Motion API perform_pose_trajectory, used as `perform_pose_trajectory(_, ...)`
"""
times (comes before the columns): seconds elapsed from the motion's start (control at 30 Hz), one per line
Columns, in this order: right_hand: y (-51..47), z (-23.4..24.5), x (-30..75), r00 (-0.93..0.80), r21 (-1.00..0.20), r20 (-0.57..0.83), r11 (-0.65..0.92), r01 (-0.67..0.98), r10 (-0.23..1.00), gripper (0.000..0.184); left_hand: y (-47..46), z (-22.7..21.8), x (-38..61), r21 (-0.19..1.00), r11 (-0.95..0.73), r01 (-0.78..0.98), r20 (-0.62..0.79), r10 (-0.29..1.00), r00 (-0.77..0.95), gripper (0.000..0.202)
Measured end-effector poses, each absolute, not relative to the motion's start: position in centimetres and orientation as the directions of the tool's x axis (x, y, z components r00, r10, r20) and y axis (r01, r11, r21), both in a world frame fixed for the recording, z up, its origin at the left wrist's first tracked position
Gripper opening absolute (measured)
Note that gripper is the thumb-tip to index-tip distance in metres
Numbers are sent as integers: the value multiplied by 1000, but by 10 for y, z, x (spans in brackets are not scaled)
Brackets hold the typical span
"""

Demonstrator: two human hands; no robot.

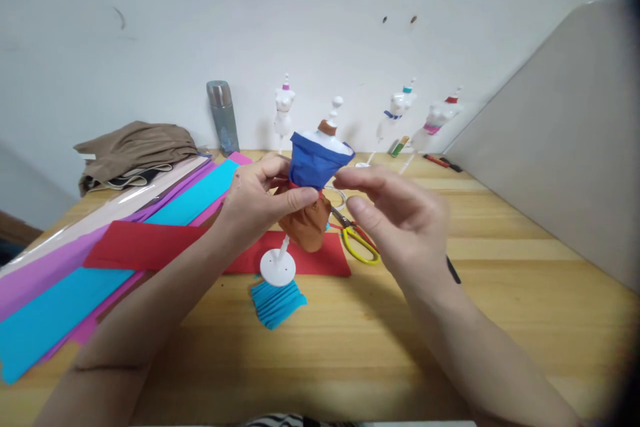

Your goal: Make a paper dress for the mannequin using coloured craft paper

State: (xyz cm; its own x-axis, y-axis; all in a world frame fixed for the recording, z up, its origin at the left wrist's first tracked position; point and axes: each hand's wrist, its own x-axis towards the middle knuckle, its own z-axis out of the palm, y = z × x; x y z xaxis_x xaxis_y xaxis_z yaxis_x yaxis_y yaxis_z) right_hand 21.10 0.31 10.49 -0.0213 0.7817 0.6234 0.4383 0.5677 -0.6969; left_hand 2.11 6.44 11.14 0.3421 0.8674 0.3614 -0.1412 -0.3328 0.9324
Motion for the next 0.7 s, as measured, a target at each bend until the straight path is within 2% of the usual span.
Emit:
perform_pose_trajectory(0.07, 6, 103, 212, 14, -778, 560, 520, 353, 828, 20, 66, 109, 22, 920, -375, -116, 391, 851, 350, 28)
perform_pose_trajectory(0.17, 11, 100, 211, -113, -832, 491, 503, 234, 864, 26, 67, 106, 23, 887, -459, -50, 447, 827, 341, 27)
perform_pose_trajectory(0.3, 13, 99, 206, -193, -850, 497, 519, 90, 846, 33, 64, 105, 26, 823, -564, 67, 525, 801, 288, 28)
perform_pose_trajectory(0.57, 15, 97, 202, -140, -918, 397, 396, -33, 907, 32, 57, 99, 32, 687, -684, 246, 625, 729, 279, 29)
perform_pose_trajectory(0.7, 19, 93, 205, -98, -923, 382, 375, -83, 919, 26, 55, 101, 32, 651, -704, 285, 616, 709, 344, 33)
